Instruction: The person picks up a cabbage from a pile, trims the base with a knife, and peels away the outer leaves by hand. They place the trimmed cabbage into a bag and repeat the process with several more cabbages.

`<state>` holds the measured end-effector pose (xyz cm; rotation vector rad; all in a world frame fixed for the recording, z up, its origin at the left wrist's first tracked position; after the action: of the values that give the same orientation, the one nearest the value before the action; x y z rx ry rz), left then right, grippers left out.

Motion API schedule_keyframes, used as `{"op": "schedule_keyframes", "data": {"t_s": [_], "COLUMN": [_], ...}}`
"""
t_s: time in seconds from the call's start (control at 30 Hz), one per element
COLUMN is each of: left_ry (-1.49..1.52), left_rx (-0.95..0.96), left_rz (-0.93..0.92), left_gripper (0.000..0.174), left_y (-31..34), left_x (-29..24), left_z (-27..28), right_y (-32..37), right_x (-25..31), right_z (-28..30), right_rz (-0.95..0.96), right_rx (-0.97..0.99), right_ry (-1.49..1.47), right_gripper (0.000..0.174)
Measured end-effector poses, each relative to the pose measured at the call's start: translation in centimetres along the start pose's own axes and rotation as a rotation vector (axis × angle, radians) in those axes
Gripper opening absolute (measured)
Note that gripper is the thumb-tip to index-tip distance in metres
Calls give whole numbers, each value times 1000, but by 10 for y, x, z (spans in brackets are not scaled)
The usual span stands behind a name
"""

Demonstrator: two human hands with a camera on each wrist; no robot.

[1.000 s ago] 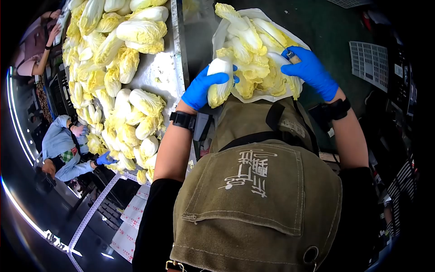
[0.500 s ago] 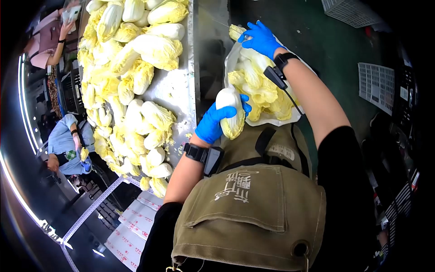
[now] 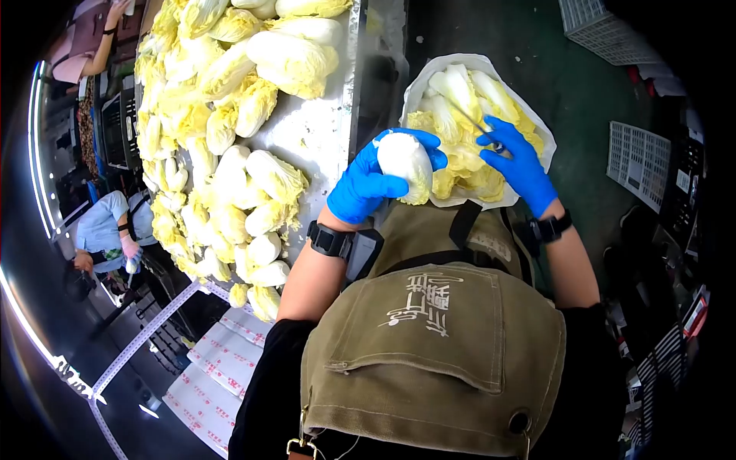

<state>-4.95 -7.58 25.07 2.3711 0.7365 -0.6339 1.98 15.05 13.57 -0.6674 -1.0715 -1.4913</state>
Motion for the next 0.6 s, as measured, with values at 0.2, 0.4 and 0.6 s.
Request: {"op": "schedule_keyframes", "data": {"t_s": [0.2,0.4,0.6], "left_ry": [99,125,195], "left_rx": [66,71,211], "left_rz": [87,133,265], "left_gripper": [73,68,64], "left_y": [-1,1,6], "left_x": [19,42,51], "left_z": [-9,-17,-22], "right_y": [42,56,62], "right_x": [120,148,149], "right_z": [47,50,52], "right_rz": [64,403,400], "right_rx": [-25,-164,-137], "right_ry": [373,717,885], "right_gripper": [24,18,15]}}
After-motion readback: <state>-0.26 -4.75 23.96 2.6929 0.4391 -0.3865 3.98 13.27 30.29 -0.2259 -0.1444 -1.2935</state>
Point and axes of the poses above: each hand's wrist, its own y-axis away from the middle knuckle, its own z-axis out of the back of the hand, x = y × z, the point moved 4 cm from there along -y, towards the middle knuckle, and after that the axes turned 14 degrees about y, right-handed, at the moved point
